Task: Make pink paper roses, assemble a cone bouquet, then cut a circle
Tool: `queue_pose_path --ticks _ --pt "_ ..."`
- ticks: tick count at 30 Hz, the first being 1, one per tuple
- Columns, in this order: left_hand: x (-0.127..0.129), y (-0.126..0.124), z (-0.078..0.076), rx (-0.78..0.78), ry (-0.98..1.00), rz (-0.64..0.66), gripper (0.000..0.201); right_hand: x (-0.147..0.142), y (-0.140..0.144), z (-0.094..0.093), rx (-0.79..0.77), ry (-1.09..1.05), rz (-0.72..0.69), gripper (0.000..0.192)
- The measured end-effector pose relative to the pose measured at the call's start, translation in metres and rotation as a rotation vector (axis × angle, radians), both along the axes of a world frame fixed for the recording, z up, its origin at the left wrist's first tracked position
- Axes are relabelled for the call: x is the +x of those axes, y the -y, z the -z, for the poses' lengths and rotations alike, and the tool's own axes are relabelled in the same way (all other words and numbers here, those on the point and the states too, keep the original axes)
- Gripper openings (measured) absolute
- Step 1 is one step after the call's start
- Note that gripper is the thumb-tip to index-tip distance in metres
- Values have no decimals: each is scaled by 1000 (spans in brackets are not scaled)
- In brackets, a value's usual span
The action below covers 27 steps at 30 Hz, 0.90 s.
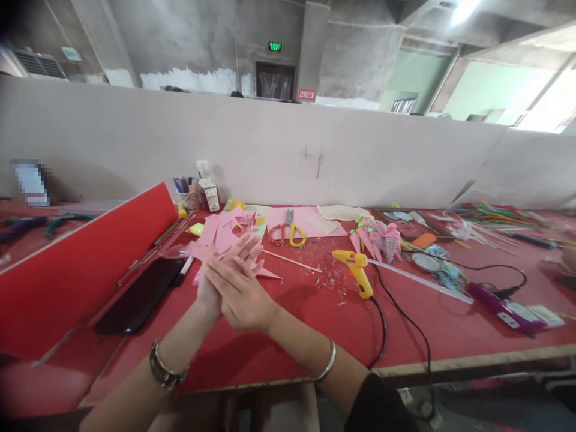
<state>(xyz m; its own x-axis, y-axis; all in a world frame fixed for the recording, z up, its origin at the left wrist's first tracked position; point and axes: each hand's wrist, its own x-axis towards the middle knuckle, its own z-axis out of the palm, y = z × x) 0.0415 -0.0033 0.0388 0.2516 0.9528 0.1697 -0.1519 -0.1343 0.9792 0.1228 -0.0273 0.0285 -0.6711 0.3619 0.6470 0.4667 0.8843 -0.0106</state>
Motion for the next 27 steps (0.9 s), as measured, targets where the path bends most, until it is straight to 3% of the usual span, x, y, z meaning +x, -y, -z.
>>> queue_pose_path --ticks 5,10,13,16,19,22,23,27 --pt "30 33 6 -44 187 -110 43 -7 2 -25 -159 -16 63 54" --pt "0 64 -12 -337 572 0 51 2 6 -34 -155 117 151 52" --pt "-11 72 -17 -353 801 -130 56 -6 29 -28 -133 216 80 59" --pt "7 77 -10 -265 932 -286 52 -15 44 -31 -117 232 10 73" --pt "24 82 -6 -366 961 -199 45 -11 36 -43 -193 125 135 78" --pt "19 85 -12 -593 921 -44 46 -1 28 -44 -221 121 213 78" --pt "14 86 -14 -600 914 -60 47 0 30 -40 -235 143 216 79" --pt "13 92 -15 -354 998 -266 56 -6 53 -22 -204 236 102 83"
